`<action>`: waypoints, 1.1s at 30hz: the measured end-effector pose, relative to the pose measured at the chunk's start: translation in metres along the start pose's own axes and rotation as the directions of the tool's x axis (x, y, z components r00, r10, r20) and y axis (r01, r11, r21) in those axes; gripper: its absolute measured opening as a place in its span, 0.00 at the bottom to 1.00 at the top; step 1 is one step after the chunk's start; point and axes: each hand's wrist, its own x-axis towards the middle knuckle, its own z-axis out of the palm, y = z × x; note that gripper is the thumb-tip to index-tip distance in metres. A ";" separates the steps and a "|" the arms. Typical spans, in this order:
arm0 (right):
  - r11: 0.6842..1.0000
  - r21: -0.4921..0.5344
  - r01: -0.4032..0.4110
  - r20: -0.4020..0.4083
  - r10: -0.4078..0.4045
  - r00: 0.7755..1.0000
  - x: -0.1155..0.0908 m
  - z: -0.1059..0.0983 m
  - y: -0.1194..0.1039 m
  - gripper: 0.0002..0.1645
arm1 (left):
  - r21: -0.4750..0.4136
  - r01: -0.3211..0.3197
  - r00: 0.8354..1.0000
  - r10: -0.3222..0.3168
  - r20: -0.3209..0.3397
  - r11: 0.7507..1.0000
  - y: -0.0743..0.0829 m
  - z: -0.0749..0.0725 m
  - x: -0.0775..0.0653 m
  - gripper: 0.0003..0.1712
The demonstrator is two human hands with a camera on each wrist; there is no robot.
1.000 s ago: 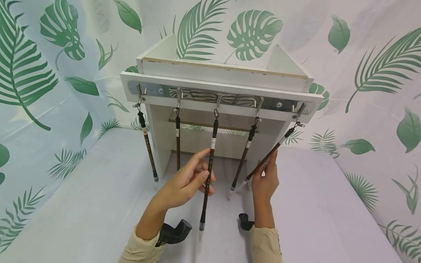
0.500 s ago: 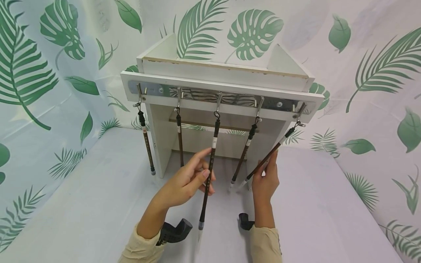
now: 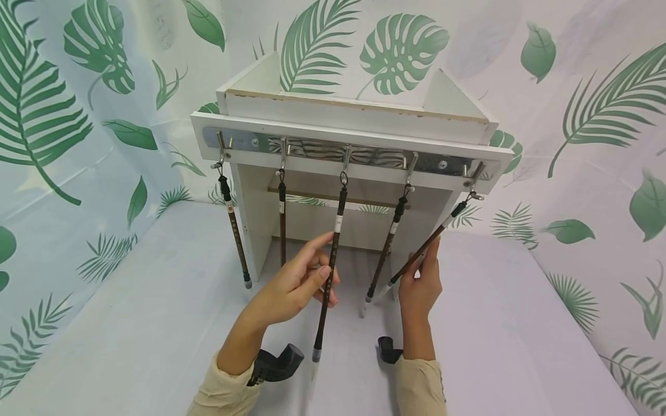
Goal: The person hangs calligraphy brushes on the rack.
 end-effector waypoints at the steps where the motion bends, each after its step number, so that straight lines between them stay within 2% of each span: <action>1: 1.000 0.001 0.001 0.000 -0.001 1.000 0.000 0.000 0.000 0.38 | -0.001 0.001 1.000 -0.001 0.001 1.000 0.000 0.000 0.000 0.30; 9: 1.000 0.022 0.004 -0.001 -0.004 1.000 0.000 0.000 0.001 0.38 | -0.007 0.029 1.000 -0.029 0.004 1.000 -0.006 0.000 0.003 0.30; 18: 1.000 0.011 -0.007 0.004 0.007 1.000 0.000 0.000 0.001 0.39 | 0.028 0.046 0.999 -0.046 0.022 0.999 -0.007 -0.001 0.003 0.30; 22: 1.000 0.008 0.002 -0.001 -0.002 1.000 0.000 0.001 0.002 0.39 | 0.036 0.074 0.996 -0.076 0.039 0.997 -0.009 -0.001 0.003 0.30; 28: 1.000 0.003 0.006 -0.008 -0.006 1.000 0.000 0.002 0.003 0.38 | 0.102 0.111 0.990 -0.119 0.073 0.989 -0.012 -0.002 0.004 0.28; 33: 1.000 -0.004 0.013 -0.015 -0.013 1.000 0.000 0.001 0.002 0.39 | 0.132 0.113 0.991 -0.122 0.062 0.985 -0.015 -0.004 0.006 0.23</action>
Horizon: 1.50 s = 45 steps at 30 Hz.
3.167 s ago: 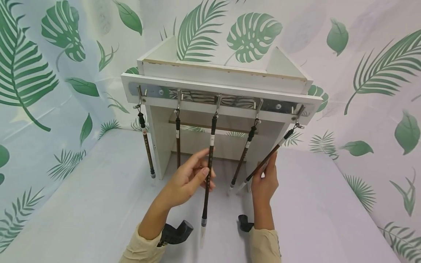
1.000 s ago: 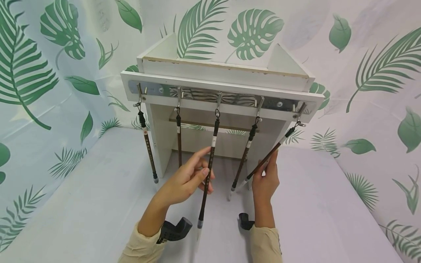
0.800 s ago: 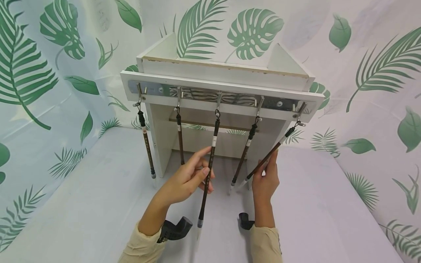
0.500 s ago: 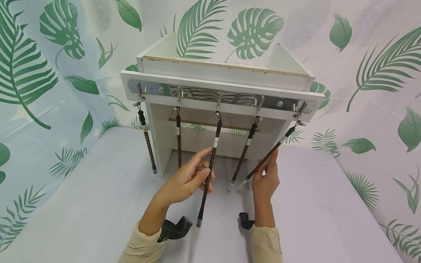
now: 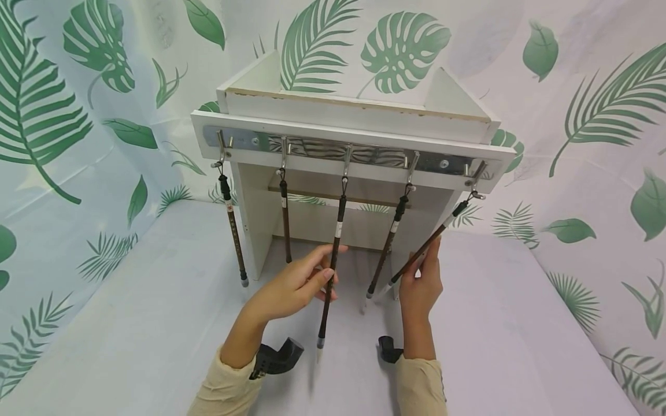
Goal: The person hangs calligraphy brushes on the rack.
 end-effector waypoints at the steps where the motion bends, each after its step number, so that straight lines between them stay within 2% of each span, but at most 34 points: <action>1: 1.000 0.001 0.000 -0.002 0.000 1.000 0.000 0.000 0.000 0.39 | 0.004 -0.004 1.000 0.004 -0.005 1.000 -0.001 0.000 0.001 0.22; 4: 1.000 0.010 0.000 -0.006 0.000 1.000 0.000 -0.001 0.001 0.39 | 0.054 -0.016 0.999 0.018 -0.031 0.998 -0.003 0.000 0.002 0.20; 8: 1.000 0.011 -0.009 -0.002 0.009 1.000 0.000 -0.002 0.001 0.39 | 0.135 0.006 0.998 0.001 -0.056 0.991 -0.008 0.001 0.005 0.15; 13: 1.000 0.002 -0.017 0.000 0.017 1.000 0.000 -0.002 0.001 0.39 | 0.177 0.036 0.998 -0.025 -0.066 0.983 -0.013 0.002 0.007 0.11; 16: 1.000 0.002 -0.017 -0.004 0.017 1.000 0.000 -0.002 0.002 0.39 | 0.266 0.066 0.997 -0.056 -0.046 0.962 -0.018 0.004 0.009 0.10; 19: 1.000 0.000 -0.024 0.000 0.024 1.000 0.000 -0.002 0.002 0.39 | 0.355 0.094 0.995 -0.096 -0.014 0.930 -0.025 0.006 0.012 0.11; 21: 1.000 0.006 -0.030 0.008 0.030 1.000 -0.001 -0.002 0.001 0.39 | 0.384 0.116 0.992 -0.124 -0.003 0.916 -0.029 0.008 0.013 0.14; 24: 0.999 0.004 -0.038 0.023 0.038 0.999 -0.002 -0.001 -0.001 0.39 | 0.372 0.168 0.984 -0.176 -0.013 0.913 -0.033 0.008 0.013 0.19; 28: 0.999 0.012 -0.033 0.026 0.033 0.999 -0.002 0.003 -0.003 0.38 | 0.375 0.243 0.969 -0.238 -0.060 0.894 -0.037 0.005 0.012 0.26; 31: 0.999 0.009 -0.031 0.025 0.031 0.999 -0.003 0.006 -0.003 0.38 | 0.364 0.248 0.968 -0.218 -0.124 0.898 -0.036 0.002 0.010 0.30; 35: 1.000 -0.004 -0.019 0.027 0.019 0.999 -0.003 0.009 -0.001 0.39 | 0.339 0.194 0.968 -0.123 -0.219 0.921 -0.031 0.000 0.007 0.36; 39: 1.000 0.013 -0.005 0.032 0.005 0.999 -0.004 0.009 0.004 0.38 | 0.309 0.153 0.957 -0.063 -0.282 0.939 -0.031 0.001 0.003 0.38; 42: 0.999 0.027 -0.037 0.034 0.037 0.999 -0.003 0.007 0.006 0.35 | 0.334 0.157 0.960 -0.063 -0.274 0.930 -0.034 0.001 -0.001 0.39; 45: 0.994 0.008 -0.112 0.010 0.112 0.994 0.000 -0.001 0.004 0.32 | 0.389 0.141 0.974 -0.056 -0.221 0.910 -0.039 -0.001 -0.007 0.40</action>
